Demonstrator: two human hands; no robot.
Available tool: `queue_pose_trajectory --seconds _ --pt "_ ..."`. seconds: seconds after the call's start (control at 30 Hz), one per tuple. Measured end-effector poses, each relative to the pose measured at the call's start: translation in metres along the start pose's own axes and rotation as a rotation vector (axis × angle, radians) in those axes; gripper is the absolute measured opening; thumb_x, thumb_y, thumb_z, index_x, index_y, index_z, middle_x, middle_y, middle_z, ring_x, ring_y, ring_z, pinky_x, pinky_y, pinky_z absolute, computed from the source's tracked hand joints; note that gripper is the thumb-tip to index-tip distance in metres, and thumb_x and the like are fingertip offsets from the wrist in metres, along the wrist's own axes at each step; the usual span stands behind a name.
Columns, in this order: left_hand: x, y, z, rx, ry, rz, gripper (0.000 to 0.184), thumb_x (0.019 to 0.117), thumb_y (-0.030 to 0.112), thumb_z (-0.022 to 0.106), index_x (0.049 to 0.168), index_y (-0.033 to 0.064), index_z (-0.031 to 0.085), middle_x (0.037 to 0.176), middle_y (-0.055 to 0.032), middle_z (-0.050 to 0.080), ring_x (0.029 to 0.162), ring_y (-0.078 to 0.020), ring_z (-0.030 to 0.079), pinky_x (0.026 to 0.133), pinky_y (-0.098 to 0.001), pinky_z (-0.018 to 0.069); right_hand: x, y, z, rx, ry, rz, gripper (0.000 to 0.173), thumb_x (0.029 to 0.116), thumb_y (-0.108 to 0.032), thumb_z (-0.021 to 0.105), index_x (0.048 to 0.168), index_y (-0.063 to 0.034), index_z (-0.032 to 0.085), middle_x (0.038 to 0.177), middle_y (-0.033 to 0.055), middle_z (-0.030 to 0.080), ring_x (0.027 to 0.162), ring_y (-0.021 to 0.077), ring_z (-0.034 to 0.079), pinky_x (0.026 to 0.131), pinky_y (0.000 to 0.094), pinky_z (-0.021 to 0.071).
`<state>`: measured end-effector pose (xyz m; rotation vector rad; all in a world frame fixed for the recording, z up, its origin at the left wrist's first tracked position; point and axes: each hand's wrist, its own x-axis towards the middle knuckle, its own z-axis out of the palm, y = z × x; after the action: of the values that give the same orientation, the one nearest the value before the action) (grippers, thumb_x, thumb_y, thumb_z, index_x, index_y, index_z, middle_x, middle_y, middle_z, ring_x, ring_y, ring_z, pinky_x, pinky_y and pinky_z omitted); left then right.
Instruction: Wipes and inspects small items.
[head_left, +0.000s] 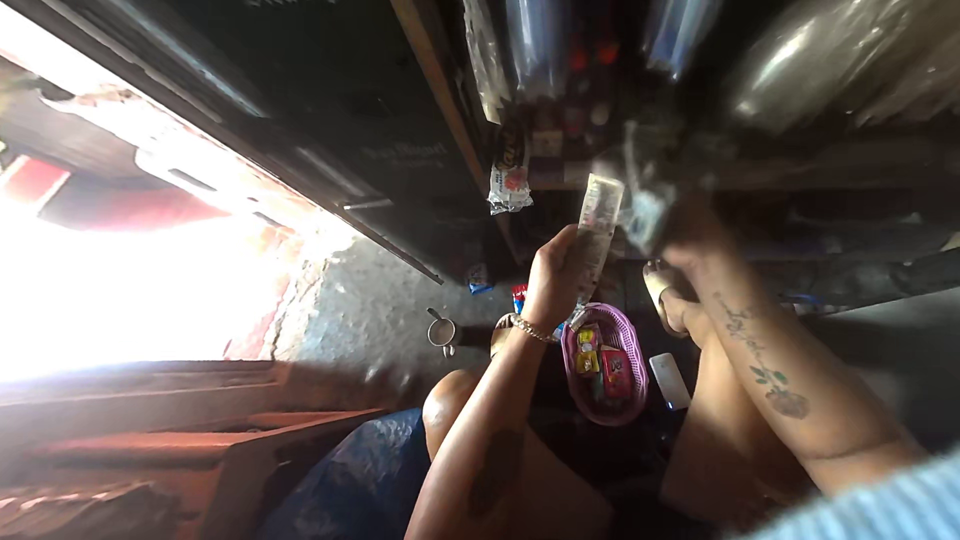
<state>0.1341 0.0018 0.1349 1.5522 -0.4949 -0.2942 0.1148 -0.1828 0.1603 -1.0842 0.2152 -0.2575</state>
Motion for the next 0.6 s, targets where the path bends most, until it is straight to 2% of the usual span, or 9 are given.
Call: queue_pose_trajectory --seconds 0.03,0.1,0.2,0.27,0.37,0.43,0.5,0.53,0.6 --pt "-0.001 -0.002 0.001 0.025 -0.004 0.015 0.026 0.1081 0.007 0.043 0.119 -0.0007 0.065 0.094 -0.0061 0.071 0.08 -0.009 0.07 0.074 -0.0297 0.0612 -0.004 0.007 0.004 -0.109 -0.097 -0.009 0.027 0.1006 -0.008 0.057 0.127 -0.0124 0.057 0.101 -0.0022 0.069 0.086 0.0066 0.068 0.075 0.0256 0.0607" --pt "-0.002 -0.005 0.003 0.072 -0.023 0.037 0.027 0.1048 0.001 0.043 0.119 -0.0026 0.065 0.097 -0.007 0.071 0.085 -0.0077 0.069 0.081 -0.0296 0.0597 -0.002 0.02 0.009 -0.231 -0.085 -0.081 0.033 0.0927 0.003 0.066 0.125 -0.0027 0.063 0.108 0.0033 0.071 0.096 0.009 0.069 0.087 0.0286 0.0602" --pt "0.002 -0.004 0.009 0.166 -0.016 0.026 0.024 0.1056 0.003 0.045 0.113 -0.0026 0.067 0.095 -0.0074 0.07 0.087 -0.0077 0.068 0.084 -0.0297 0.0576 0.008 0.025 0.002 -0.309 0.025 -0.179 0.019 0.0944 -0.003 0.066 0.113 -0.0018 0.067 0.097 0.0016 0.072 0.088 0.0061 0.069 0.082 0.0271 0.0598" --pt "0.006 -0.003 0.013 0.178 0.005 -0.003 0.023 0.1063 0.005 0.046 0.109 -0.0014 0.068 0.093 -0.0072 0.07 0.086 -0.0081 0.068 0.083 -0.0304 0.0572 0.014 0.025 0.001 -0.281 0.07 -0.199 0.018 0.0957 -0.005 0.067 0.113 -0.0015 0.068 0.096 0.0022 0.072 0.086 0.0072 0.069 0.082 0.0281 0.0601" --pt "0.008 -0.003 0.017 0.155 0.002 -0.058 0.027 0.1079 0.007 0.045 0.118 -0.0008 0.068 0.101 -0.0085 0.072 0.091 -0.0092 0.069 0.088 -0.0324 0.0577 0.011 0.021 0.009 -0.165 0.136 -0.111 0.019 0.1005 -0.004 0.059 0.12 -0.0037 0.062 0.098 0.0003 0.07 0.087 0.0065 0.068 0.081 0.0272 0.0596" --pt "0.006 -0.001 0.017 0.141 0.035 -0.094 0.024 0.1058 0.005 0.047 0.116 -0.0007 0.068 0.099 -0.0091 0.072 0.089 -0.0106 0.069 0.086 -0.0338 0.0581 0.005 0.021 0.015 -0.109 0.057 -0.04 0.038 0.0991 -0.003 0.06 0.136 -0.0073 0.055 0.115 0.0036 0.068 0.098 0.0113 0.068 0.086 0.0314 0.0601" --pt "0.005 0.003 0.014 0.166 0.059 -0.12 0.019 0.0993 0.002 0.056 0.113 0.0003 0.068 0.094 -0.0087 0.072 0.082 -0.0121 0.07 0.079 -0.0349 0.0602 0.003 0.028 0.017 -0.13 -0.084 -0.041 0.072 0.0874 0.005 0.071 0.152 -0.0111 0.043 0.135 0.0078 0.06 0.113 0.0156 0.065 0.093 0.0333 0.0593" --pt "0.005 0.004 0.012 0.196 0.044 -0.128 0.018 0.0972 0.002 0.06 0.113 0.0005 0.068 0.092 -0.009 0.072 0.078 -0.0135 0.071 0.075 -0.0361 0.0619 0.004 0.032 0.018 -0.156 -0.089 -0.052 0.08 0.0817 0.007 0.077 0.152 -0.0113 0.043 0.138 0.0092 0.058 0.115 0.0162 0.065 0.093 0.0328 0.0593" --pt "0.005 0.005 0.011 0.261 0.0 -0.15 0.019 0.0976 0.005 0.062 0.115 0.0007 0.068 0.096 -0.0098 0.072 0.084 -0.0152 0.071 0.081 -0.0385 0.0607 0.006 0.035 0.017 -0.172 -0.024 -0.053 0.085 0.0754 0.01 0.08 0.15 -0.0109 0.046 0.136 0.0105 0.059 0.113 0.0171 0.066 0.091 0.0331 0.0601"
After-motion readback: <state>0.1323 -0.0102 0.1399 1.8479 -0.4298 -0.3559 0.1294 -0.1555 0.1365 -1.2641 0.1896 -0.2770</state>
